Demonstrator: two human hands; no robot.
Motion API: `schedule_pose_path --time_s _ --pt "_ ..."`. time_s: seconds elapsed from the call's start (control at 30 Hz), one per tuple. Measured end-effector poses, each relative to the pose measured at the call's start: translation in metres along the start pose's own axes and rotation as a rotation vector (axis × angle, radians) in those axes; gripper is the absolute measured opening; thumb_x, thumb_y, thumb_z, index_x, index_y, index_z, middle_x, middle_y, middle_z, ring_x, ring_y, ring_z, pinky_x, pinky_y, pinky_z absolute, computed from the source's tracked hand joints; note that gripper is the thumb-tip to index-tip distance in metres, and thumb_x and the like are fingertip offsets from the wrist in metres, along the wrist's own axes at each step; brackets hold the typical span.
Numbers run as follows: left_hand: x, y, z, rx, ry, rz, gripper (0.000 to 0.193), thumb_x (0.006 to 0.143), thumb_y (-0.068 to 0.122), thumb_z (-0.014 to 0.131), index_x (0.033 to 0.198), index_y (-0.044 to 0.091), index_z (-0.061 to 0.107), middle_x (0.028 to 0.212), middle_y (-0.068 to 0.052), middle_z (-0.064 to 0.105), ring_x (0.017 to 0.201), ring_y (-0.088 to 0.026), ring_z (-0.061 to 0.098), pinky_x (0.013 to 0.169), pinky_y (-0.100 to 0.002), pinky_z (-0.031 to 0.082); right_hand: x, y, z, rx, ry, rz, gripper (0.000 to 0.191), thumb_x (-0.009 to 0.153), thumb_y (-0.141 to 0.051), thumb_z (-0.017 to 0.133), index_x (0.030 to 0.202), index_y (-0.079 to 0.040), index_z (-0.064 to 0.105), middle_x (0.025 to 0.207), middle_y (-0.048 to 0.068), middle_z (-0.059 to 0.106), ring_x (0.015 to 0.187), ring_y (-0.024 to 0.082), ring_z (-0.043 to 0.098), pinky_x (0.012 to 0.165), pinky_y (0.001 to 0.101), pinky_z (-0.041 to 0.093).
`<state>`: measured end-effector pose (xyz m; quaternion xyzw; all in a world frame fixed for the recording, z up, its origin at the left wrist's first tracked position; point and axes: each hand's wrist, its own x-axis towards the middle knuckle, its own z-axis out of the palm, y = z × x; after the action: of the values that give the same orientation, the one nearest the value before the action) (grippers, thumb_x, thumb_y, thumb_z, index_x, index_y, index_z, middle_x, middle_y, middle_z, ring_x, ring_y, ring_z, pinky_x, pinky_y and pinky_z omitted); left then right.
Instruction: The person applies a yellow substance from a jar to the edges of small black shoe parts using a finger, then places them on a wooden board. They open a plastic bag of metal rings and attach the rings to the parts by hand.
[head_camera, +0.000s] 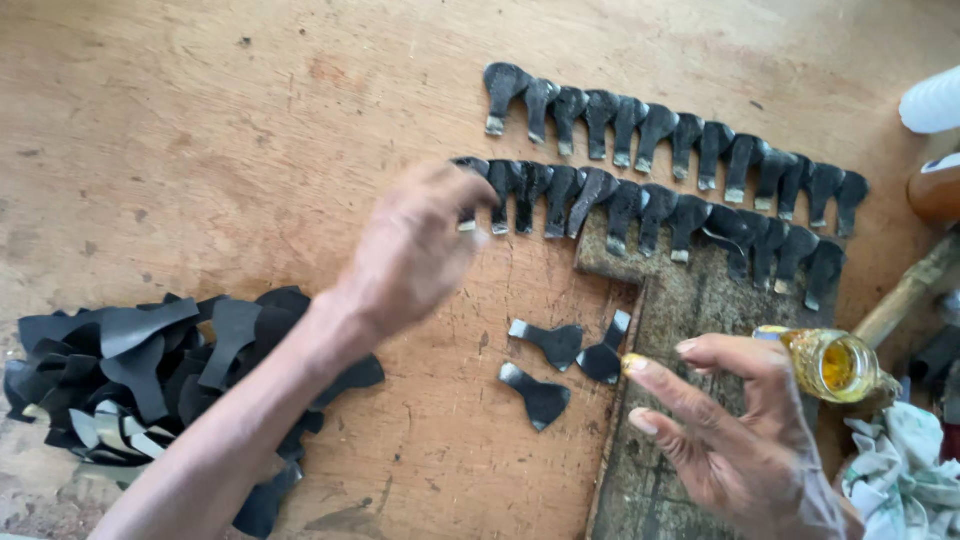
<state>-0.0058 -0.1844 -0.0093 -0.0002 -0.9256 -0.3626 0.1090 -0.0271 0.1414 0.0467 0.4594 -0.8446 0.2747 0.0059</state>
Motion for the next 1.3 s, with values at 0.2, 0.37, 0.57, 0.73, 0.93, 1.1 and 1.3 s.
schedule_pose_path --time_s 0.2,0.37,0.57,0.73,0.93,1.1,1.3 --pt "-0.028 0.069 0.044 -0.036 -0.407 0.047 0.023 0.08 -0.007 0.063 0.102 0.001 0.061 0.103 -0.016 0.061 0.097 -0.029 0.059 0.083 -0.043 0.054 -0.018 0.0 -0.031 -0.095 0.048 0.056 0.044 0.081 -0.033 0.08 0.123 -0.023 0.07 0.123 0.009 0.044 0.113 0.019 0.046 0.091 0.0281 0.049" --pt "-0.034 0.087 0.05 -0.022 -0.34 -0.008 0.042 0.063 -0.014 0.061 0.102 -0.001 0.057 0.102 -0.018 0.056 0.098 -0.036 0.056 0.083 -0.047 0.05 -0.023 0.011 -0.08 -0.418 -0.026 0.07 0.058 0.075 -0.052 0.076 0.124 -0.021 0.072 0.127 0.014 0.049 0.115 0.027 0.042 0.093 0.0399 0.044" --pt "-0.025 0.092 0.04 0.018 -0.364 -0.044 0.019 0.078 -0.005 0.065 0.095 0.005 0.068 0.091 -0.014 0.065 0.089 -0.032 0.062 0.075 -0.046 0.052 -0.047 0.03 -0.103 -0.649 -0.225 0.274 0.061 0.065 -0.059 0.083 0.115 -0.023 0.078 0.139 0.011 0.047 0.127 0.031 0.038 0.106 0.0455 0.038" --pt "-0.025 0.112 0.033 -0.171 -0.414 -0.154 0.006 0.093 0.011 0.065 0.094 0.008 0.069 0.087 -0.007 0.077 0.067 -0.017 0.072 0.058 -0.032 0.059 -0.051 0.058 -0.092 -0.611 -0.347 0.332 0.067 0.062 -0.066 0.074 0.115 -0.025 0.076 0.151 0.009 0.036 0.134 0.032 0.028 0.114 0.0455 0.033" --pt "-0.021 0.15 0.077 -0.55 -0.657 -0.352 0.018 0.09 0.004 0.06 0.105 0.008 0.07 0.095 -0.01 0.08 0.066 -0.016 0.075 0.058 -0.029 0.063 -0.033 0.075 -0.064 -0.587 -0.646 0.424 0.06 0.077 -0.07 0.072 0.107 -0.018 0.075 0.154 0.006 0.03 0.135 0.029 0.029 0.118 0.0489 0.029" --pt "-0.027 0.151 0.109 -0.427 -0.421 -0.131 0.007 0.091 0.002 0.064 0.097 0.0 0.067 0.084 -0.015 0.074 0.068 -0.025 0.072 0.063 -0.038 0.057 -0.046 0.07 -0.074 -0.552 -0.367 0.316 0.059 0.068 -0.061 0.075 0.11 -0.02 0.078 0.151 0.008 0.039 0.134 0.03 0.033 0.117 0.0472 0.034" --pt "-0.032 0.144 0.123 -0.395 -0.227 0.031 0.01 0.085 0.002 0.07 0.094 0.0 0.068 0.083 -0.015 0.07 0.075 -0.03 0.071 0.068 -0.041 0.056 -0.069 0.05 -0.083 -0.542 -0.195 0.316 0.058 0.068 -0.047 0.082 0.114 -0.012 0.078 0.147 0.009 0.043 0.132 0.03 0.035 0.116 0.0407 0.04"
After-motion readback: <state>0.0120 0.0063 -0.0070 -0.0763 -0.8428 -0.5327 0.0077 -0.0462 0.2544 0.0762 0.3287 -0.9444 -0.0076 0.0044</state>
